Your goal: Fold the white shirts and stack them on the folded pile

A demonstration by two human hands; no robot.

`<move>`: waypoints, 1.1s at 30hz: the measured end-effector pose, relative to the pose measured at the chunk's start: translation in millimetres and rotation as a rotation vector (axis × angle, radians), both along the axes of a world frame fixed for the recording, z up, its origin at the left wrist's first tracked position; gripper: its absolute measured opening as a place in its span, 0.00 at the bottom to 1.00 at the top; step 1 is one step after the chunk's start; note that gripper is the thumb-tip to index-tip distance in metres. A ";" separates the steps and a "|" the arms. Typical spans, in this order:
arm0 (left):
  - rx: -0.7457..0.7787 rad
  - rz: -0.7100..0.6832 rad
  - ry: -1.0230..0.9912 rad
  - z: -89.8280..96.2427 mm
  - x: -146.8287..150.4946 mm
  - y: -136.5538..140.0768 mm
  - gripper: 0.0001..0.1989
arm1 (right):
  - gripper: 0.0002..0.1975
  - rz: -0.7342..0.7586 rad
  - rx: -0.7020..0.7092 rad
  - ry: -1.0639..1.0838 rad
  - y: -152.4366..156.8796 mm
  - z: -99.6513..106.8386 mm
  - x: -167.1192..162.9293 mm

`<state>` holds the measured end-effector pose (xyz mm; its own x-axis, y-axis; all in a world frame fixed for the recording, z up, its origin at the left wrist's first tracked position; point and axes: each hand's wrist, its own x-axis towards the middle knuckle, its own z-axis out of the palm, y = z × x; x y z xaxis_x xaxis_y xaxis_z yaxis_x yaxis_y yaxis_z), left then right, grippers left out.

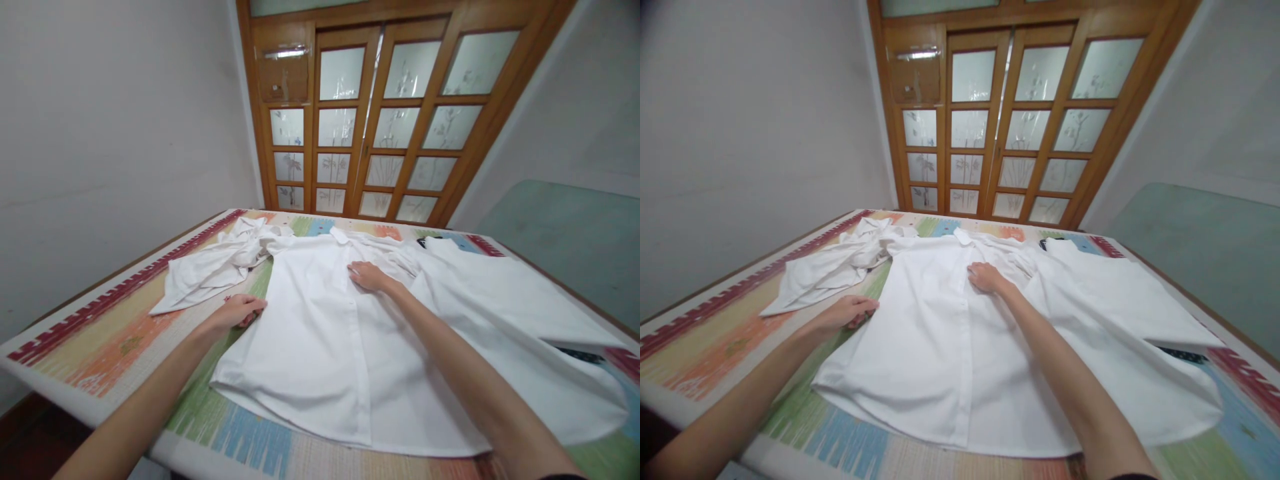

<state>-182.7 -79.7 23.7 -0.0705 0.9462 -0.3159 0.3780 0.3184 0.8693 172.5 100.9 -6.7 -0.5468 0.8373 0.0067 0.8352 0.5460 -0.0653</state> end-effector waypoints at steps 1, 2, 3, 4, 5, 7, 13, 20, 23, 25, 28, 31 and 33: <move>-0.010 -0.004 -0.063 0.1 0.3 2.5 0.20 | 0.22 0.047 -0.002 0.035 -3.6 0.6 2.8; -0.010 -0.008 -0.126 -0.3 0.4 4.7 0.20 | 0.22 0.095 0.002 0.076 -8.2 1.2 5.1; -0.005 -0.010 -0.183 -1.0 0.4 6.4 0.20 | 0.22 0.144 0.012 0.122 -14.1 2.0 6.5; 0.002 -0.007 -0.234 -1.8 0.1 7.7 0.19 | 0.22 0.190 0.030 0.173 -21.7 3.0 7.0; 0.009 0.002 -0.278 -2.5 -0.4 8.4 0.18 | 0.22 0.235 0.052 0.224 -31.0 3.9 6.3; 0.019 0.027 -0.349 -2.2 -1.7 8.0 0.15 | 0.24 0.315 0.094 0.321 -54.0 5.7 2.3; -0.025 0.146 -0.433 7.8 -2.3 -7.7 0.16 | 0.25 0.451 0.121 0.364 -115.6 -2.3 -12.1; -0.115 -0.049 -0.410 13.4 -3.7 -32.0 0.15 | 0.23 0.442 0.156 0.328 -114.9 -20.8 -10.2; -0.098 -0.040 -0.407 18.2 -5.4 -39.2 0.15 | 0.22 0.431 0.173 0.344 -111.3 -23.5 -9.8; -0.067 0.016 -0.424 21.5 -7.7 -42.5 0.17 | 0.22 0.448 0.186 0.355 -110.9 -25.8 -9.0; -0.045 0.102 -0.414 25.2 -12.7 -46.3 0.23 | 0.22 0.467 0.191 0.388 -112.1 -28.7 -6.5; -0.051 0.151 -0.377 27.2 -16.6 -51.3 0.30 | 0.21 0.436 0.181 0.428 -113.4 -29.2 -4.6; -0.062 0.139 -0.377 27.4 -18.3 -57.0 0.31 | 0.21 0.422 0.176 0.446 -113.7 -28.6 -4.5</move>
